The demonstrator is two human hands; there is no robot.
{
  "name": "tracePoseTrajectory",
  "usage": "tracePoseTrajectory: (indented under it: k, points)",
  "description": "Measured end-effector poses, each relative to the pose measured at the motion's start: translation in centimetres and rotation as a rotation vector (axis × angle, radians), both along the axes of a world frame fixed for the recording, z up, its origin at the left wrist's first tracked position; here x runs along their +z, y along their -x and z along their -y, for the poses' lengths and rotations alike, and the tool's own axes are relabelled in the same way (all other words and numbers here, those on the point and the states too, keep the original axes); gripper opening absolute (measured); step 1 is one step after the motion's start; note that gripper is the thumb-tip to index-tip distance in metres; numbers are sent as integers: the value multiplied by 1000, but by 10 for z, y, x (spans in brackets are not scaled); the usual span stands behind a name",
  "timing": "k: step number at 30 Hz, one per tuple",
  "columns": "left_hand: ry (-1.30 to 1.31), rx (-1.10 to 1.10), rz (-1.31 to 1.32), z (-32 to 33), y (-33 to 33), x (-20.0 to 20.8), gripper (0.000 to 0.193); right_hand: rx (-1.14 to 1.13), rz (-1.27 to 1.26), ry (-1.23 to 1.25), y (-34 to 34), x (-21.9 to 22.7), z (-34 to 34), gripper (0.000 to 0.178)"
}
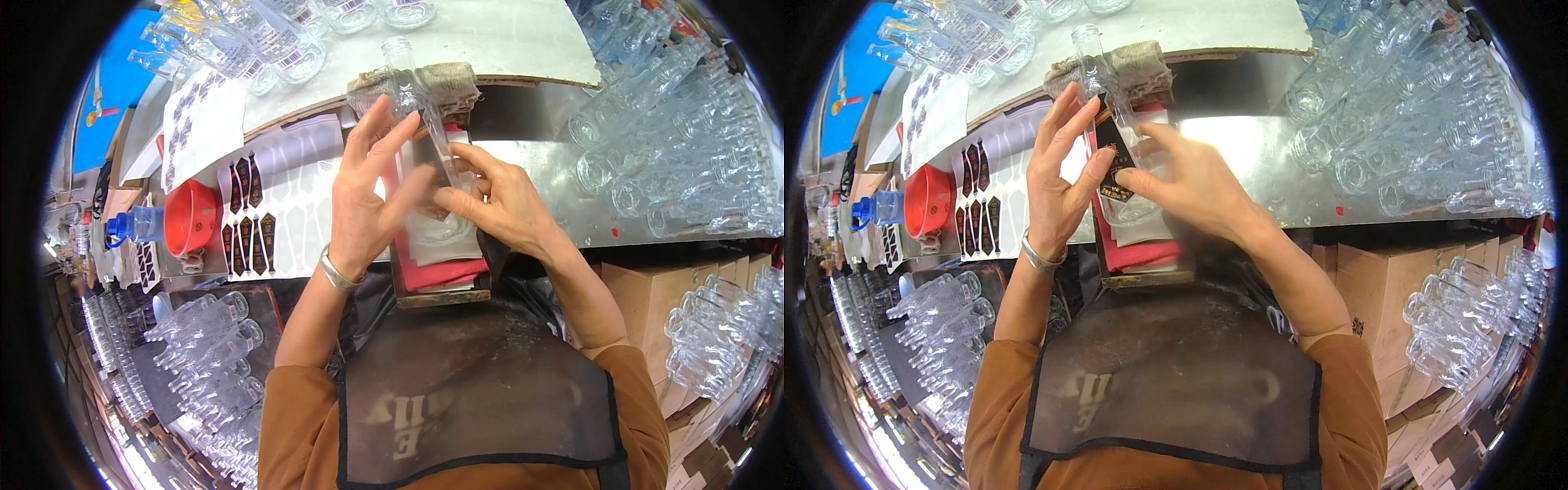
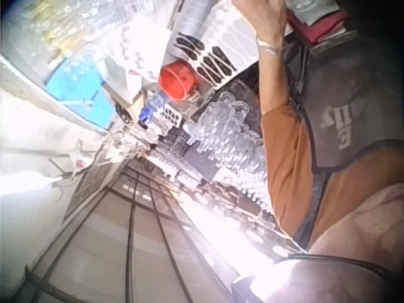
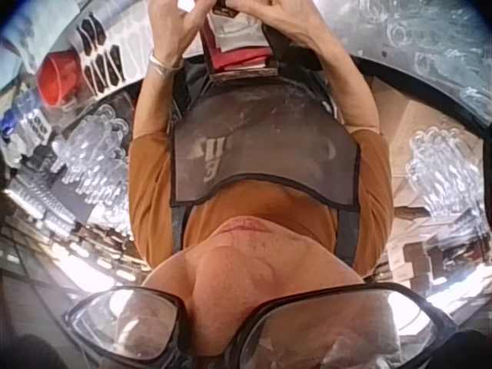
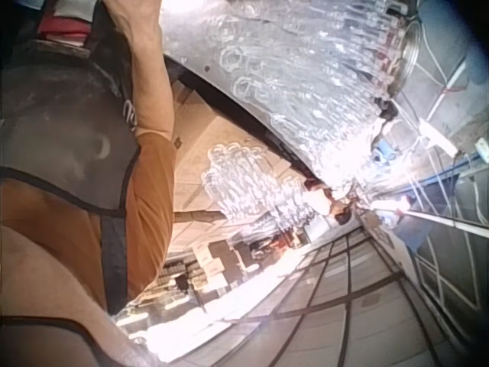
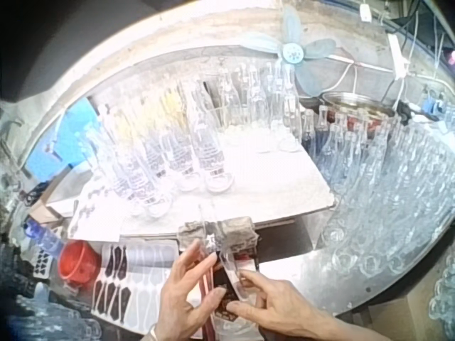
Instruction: The person repeatedly picks up clear plastic bottles, places them in a red holder, and applies a dark rectangular label to the bottle using a black squeegee-like tool. After labeling, the bottle is placed on a nearby surface. The process is repeated for multiple bottles.
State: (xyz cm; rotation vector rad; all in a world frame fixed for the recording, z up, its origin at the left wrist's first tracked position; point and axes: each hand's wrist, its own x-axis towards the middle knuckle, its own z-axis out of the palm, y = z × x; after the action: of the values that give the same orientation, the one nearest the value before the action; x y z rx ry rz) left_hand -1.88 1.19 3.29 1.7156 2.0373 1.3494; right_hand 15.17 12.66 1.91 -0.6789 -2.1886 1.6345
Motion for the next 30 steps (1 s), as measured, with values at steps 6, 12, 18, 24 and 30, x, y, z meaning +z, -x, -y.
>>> tracePoseTrajectory:
  k: [6,12,18,24,30]
  points:
    - [-8,2,-26,-1,1,-1,52,10,-11,25,2,0,-2,63]
    - [-38,13,34,0,0,-3,55,17,-46,137,1,-10,-5,66]
    - [50,-57,478,24,-17,-19,81,32,49,154,-16,-4,2,63]
    - [54,-68,903,27,-20,-18,74,-5,-35,242,-14,-16,3,61]
    - [37,-75,926,25,-24,-21,70,-10,-11,204,-6,-10,4,64]
